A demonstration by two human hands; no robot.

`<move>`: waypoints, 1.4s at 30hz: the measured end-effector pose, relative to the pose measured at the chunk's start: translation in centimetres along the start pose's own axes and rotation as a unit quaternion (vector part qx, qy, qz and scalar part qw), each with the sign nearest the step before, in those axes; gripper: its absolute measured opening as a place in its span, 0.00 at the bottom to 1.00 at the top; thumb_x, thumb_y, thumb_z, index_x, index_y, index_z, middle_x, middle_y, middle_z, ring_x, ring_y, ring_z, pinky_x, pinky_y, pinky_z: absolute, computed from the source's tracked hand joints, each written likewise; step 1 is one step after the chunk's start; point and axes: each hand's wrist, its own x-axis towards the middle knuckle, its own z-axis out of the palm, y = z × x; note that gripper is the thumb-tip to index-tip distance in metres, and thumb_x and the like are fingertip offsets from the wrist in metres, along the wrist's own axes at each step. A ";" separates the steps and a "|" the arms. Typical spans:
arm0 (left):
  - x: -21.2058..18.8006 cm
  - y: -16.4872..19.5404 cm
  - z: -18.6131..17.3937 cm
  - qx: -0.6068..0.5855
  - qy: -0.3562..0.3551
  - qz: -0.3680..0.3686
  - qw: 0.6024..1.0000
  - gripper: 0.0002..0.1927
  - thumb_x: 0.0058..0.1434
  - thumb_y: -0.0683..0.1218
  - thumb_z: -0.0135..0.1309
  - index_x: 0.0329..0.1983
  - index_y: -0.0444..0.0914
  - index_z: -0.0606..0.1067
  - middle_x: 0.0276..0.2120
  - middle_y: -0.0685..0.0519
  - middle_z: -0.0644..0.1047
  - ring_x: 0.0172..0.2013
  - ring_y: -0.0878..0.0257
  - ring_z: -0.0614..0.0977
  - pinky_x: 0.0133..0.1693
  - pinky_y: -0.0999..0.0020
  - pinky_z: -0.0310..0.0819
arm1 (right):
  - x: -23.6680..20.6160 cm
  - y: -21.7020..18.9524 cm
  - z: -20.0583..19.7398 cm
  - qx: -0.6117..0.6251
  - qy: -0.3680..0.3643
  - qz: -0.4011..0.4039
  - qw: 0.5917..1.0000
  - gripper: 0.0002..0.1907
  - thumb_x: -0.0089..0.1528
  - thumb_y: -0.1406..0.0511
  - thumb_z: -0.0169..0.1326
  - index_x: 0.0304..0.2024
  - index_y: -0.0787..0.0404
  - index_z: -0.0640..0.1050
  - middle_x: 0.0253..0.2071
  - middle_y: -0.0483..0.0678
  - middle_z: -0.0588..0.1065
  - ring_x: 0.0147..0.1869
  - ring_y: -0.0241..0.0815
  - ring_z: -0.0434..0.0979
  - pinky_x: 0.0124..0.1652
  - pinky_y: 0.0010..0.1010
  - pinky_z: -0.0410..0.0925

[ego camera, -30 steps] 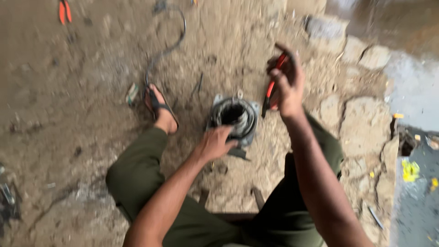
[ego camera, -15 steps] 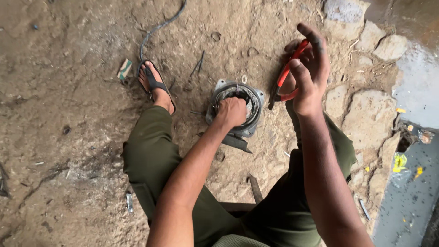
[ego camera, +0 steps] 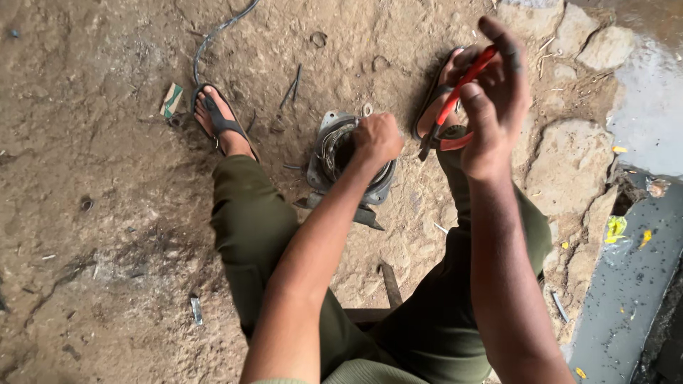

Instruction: The person sits on a low stool with an electric motor stator on the ground between their feet. They use red-handled pliers to grip the old copper windings and pull them out of the stator coil by coil, occasionally cutting wire and tossing scrap onto a pile on the ground.

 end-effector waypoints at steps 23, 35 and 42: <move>-12.9 -10.1 -1.1 -0.065 0.120 0.181 0.974 0.10 0.61 0.45 0.61 0.44 0.37 0.80 0.39 0.44 0.84 0.38 0.52 0.86 0.41 0.58 0.80 | -3.5 -2.8 0.0 -0.008 0.023 0.005 1.000 0.32 0.68 0.62 0.54 0.72 0.66 0.64 0.51 0.49 0.72 0.58 0.38 0.72 0.62 0.31 0.67; -11.3 -9.4 -1.5 0.039 0.158 0.182 0.970 0.06 0.57 0.46 0.60 0.34 0.40 0.80 0.36 0.40 0.82 0.41 0.44 0.85 0.45 0.50 0.80 | -3.2 -1.8 6.1 -0.050 0.000 0.044 0.998 0.30 0.69 0.67 0.53 0.73 0.66 0.66 0.53 0.48 0.72 0.58 0.38 0.71 0.62 0.31 0.66; -11.9 -12.0 -6.1 -0.029 0.195 0.203 0.959 0.07 0.55 0.46 0.58 0.30 0.37 0.79 0.33 0.40 0.82 0.37 0.44 0.84 0.41 0.48 0.78 | -0.6 -0.7 6.5 -0.028 0.008 0.055 0.998 0.30 0.66 0.69 0.51 0.72 0.65 0.68 0.52 0.48 0.74 0.57 0.38 0.74 0.60 0.30 0.67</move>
